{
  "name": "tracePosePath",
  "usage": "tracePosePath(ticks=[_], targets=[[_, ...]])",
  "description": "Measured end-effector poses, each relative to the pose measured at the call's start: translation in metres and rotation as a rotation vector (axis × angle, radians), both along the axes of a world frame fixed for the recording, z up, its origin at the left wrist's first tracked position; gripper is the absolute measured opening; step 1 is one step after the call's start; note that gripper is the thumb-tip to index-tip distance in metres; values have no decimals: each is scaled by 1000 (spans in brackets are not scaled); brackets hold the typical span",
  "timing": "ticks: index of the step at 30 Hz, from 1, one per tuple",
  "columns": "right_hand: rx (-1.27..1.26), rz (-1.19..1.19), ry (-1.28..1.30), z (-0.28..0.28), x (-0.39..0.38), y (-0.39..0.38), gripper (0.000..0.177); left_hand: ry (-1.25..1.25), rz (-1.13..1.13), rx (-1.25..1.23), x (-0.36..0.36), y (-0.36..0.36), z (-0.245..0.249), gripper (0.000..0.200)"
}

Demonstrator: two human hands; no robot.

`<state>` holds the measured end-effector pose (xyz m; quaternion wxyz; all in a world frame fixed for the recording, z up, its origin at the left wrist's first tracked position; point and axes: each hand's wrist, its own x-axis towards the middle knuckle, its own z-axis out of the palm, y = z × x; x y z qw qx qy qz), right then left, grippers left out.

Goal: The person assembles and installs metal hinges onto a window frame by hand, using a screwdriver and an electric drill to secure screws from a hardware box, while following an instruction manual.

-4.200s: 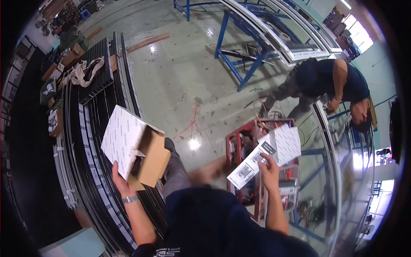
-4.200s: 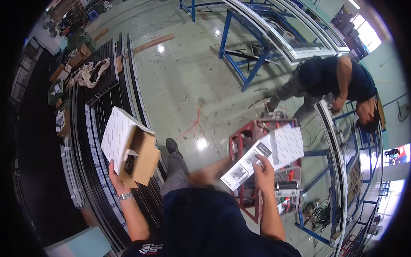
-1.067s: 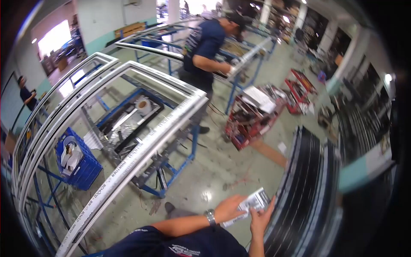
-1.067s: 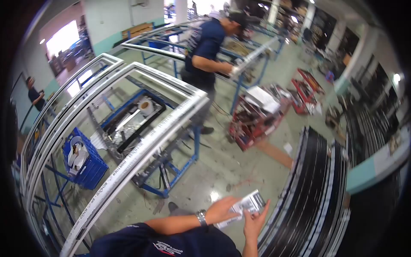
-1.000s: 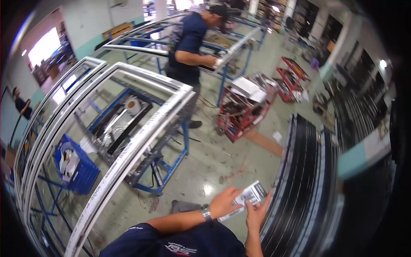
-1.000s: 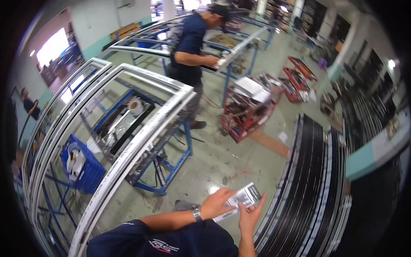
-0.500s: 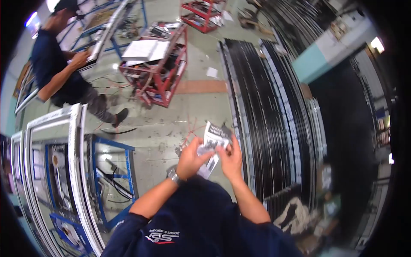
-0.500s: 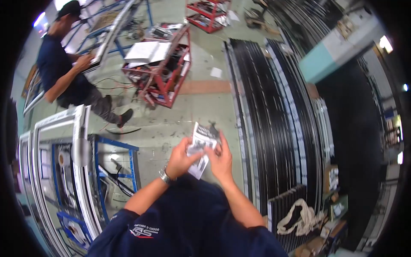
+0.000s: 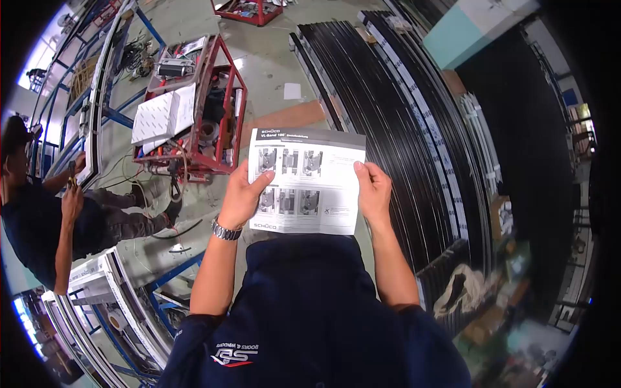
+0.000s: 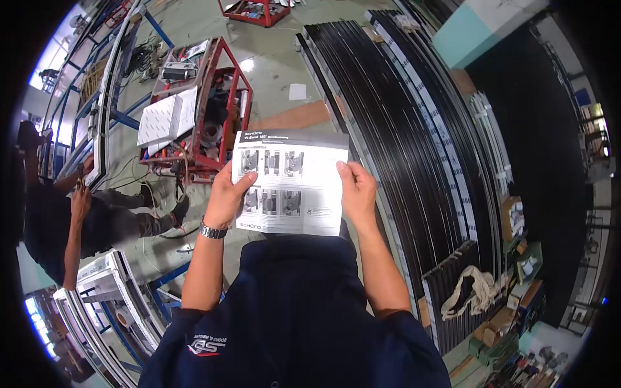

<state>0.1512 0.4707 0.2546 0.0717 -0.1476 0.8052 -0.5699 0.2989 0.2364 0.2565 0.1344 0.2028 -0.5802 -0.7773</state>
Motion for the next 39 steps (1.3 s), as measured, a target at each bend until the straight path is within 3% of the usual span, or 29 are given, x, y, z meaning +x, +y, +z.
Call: tracePosePath(ticks=[8,16,19,20,23,25,26,29,31,35,37,38,39], targets=[[-302,204,-255,-32,-179,-101,29,-59,61,-14,-119,-77,17,28],[-300,481,-449,-27,-308,-200,21,-36,358,136,-203,-128,17,27],[-229,430,-229,-18,-334,-244,33,-86,460,105,-227,-152,12,26],[-93,441,-49,-11,-345,-260,56,-188,468,-56,-235,-162,9,24],[55,677,613,42,-364,-319,65,-446,440,-561,-263,-190,8,20],[-71,1018,775,51,-384,-369,74,-532,367,-948,-299,-211,25,19],[69,1099,903,67,-385,-392,62,-393,365,-1030,-318,-223,13,18],[575,1436,761,57,-431,-456,41,-435,227,-1179,-373,-273,14,15],[446,1385,566,72,-465,-491,24,-342,266,-1080,-401,-317,9,14],[341,1161,293,86,-538,-555,17,-350,312,-895,-426,-409,10,26],[478,1059,201,90,-558,-590,19,-311,495,-573,-438,-446,11,35],[388,987,148,76,-570,-606,18,-291,578,-417,-441,-461,10,39],[293,916,77,59,-580,-620,18,-89,702,-124,-451,-471,-12,55]])
